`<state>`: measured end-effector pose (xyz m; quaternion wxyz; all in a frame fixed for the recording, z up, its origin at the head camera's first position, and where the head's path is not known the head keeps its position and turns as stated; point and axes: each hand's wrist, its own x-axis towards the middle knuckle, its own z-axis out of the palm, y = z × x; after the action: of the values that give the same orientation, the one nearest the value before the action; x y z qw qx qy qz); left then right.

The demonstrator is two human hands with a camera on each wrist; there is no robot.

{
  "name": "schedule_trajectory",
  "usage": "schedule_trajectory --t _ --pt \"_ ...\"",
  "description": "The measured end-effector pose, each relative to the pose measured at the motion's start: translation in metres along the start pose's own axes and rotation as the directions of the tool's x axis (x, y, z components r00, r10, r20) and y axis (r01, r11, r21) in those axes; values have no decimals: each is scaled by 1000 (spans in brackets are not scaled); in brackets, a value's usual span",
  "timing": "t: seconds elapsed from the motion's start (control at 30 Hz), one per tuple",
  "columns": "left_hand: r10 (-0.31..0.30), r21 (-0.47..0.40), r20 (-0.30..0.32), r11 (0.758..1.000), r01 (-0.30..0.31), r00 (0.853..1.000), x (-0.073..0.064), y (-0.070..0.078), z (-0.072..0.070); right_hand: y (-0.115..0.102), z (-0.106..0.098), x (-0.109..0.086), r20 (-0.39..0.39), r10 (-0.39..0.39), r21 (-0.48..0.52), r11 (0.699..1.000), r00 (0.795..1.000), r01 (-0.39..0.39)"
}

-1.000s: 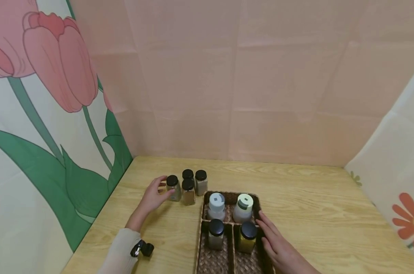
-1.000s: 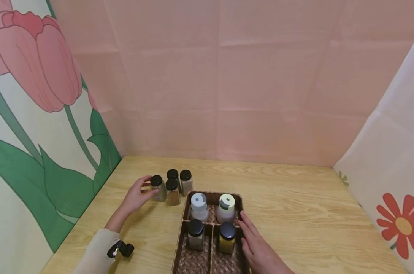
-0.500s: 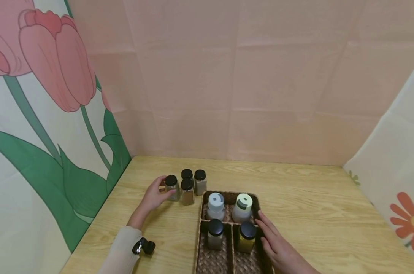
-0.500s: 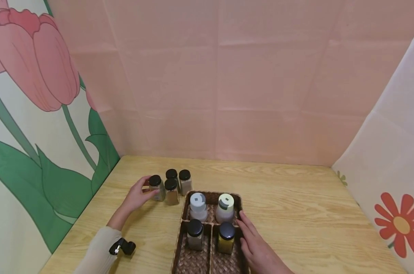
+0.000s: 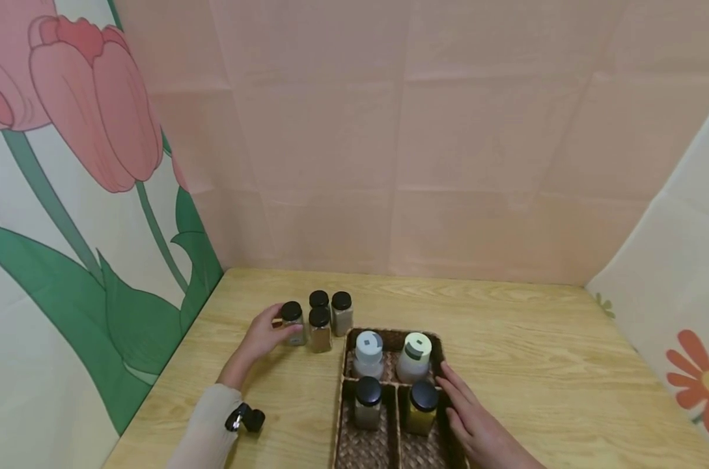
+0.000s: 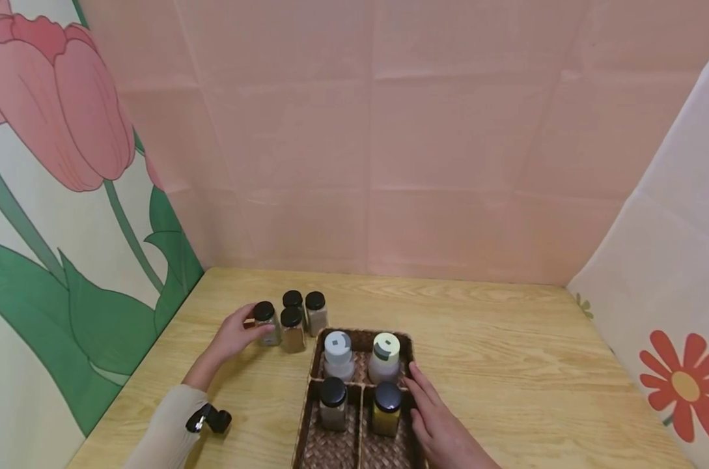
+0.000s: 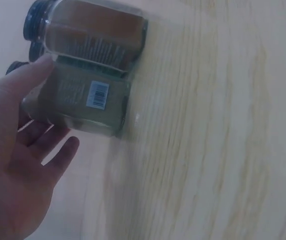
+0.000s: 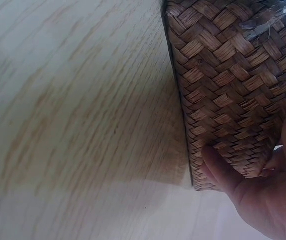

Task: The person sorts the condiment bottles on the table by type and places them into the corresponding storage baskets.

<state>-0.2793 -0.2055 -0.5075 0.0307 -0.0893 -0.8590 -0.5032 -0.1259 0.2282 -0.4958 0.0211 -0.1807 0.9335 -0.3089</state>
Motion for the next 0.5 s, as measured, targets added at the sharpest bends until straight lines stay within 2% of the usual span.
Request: schedule_trajectory --t 0.13,0.3,0.5 --pt "-18 1 -23 1000 18 1000 -1 3 0 0 0 1 2 4 1 1000 1000 -4" --pt "-1 33 -73 999 4 997 -1 4 2 1 -1 1 25 18 14 1000 1000 -18" --pt "14 49 -122 999 -8 992 -7 11 -1 -2 0 0 -9 4 -2 1000 1000 -4"
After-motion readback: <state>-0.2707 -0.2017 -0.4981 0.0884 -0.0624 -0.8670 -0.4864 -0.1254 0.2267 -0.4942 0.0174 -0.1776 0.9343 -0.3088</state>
